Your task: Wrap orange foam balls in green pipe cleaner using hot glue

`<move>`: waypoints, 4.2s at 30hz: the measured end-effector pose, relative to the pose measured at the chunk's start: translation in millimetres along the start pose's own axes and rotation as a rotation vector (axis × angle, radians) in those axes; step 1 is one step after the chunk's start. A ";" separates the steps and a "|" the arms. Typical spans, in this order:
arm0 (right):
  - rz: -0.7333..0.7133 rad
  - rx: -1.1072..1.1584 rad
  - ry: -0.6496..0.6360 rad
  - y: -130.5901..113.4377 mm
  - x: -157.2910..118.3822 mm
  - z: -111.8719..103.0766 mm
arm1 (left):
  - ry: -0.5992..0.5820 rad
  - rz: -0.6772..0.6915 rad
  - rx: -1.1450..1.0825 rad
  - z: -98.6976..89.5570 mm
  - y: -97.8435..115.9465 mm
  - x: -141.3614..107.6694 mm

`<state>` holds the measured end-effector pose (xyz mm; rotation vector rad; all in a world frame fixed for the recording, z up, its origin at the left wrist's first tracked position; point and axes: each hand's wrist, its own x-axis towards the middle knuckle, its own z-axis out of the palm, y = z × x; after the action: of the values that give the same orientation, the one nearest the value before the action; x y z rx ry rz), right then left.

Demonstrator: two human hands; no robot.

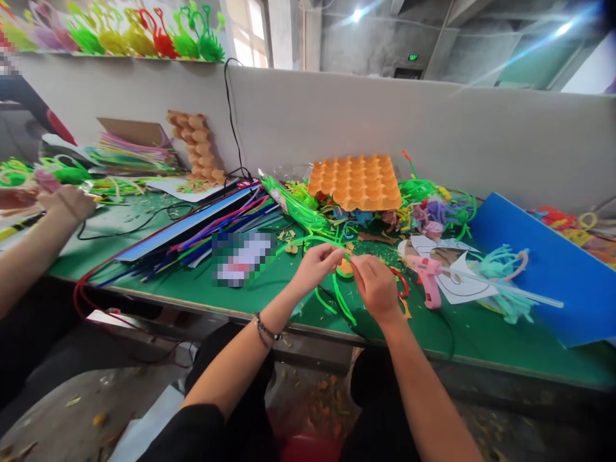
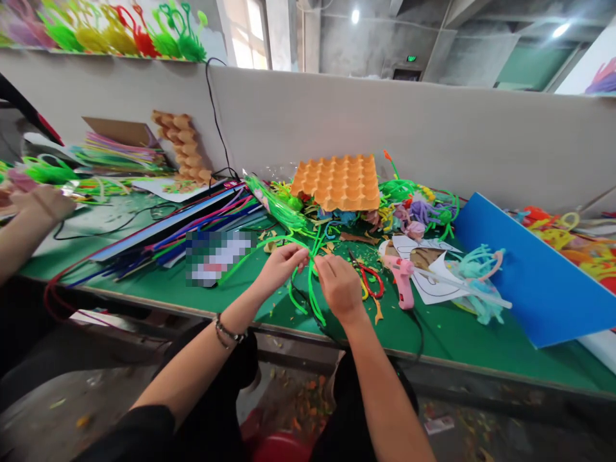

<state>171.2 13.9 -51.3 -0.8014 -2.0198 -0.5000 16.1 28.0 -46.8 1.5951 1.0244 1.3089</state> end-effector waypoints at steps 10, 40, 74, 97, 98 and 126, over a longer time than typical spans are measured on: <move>-0.042 0.114 -0.160 4.9 -5.8 10.8 | 0.035 -0.117 -0.356 -7.9 -15.1 -11.7; 0.468 0.482 -0.105 -24.0 -3.2 6.0 | -0.010 -0.150 -0.547 -6.9 -31.7 -13.1; -0.053 0.134 -0.057 -25.6 -4.1 14.2 | -0.256 -0.058 -0.130 -32.6 -6.2 -23.8; 0.041 0.298 -0.104 -30.2 2.2 5.7 | -0.327 -0.050 -0.130 -31.9 -7.2 -25.0; 0.029 0.297 -0.126 -29.2 2.0 5.2 | -0.344 -0.036 -0.107 -33.4 -8.1 -24.8; 1.171 1.632 -0.622 -42.6 4.5 12.2 | -0.394 0.279 -0.115 -36.2 -16.0 -26.5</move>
<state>132.4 -7.3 -55.8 -0.8090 -1.3018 1.9500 -24.5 12.0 -65.7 1.8580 0.4910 1.1418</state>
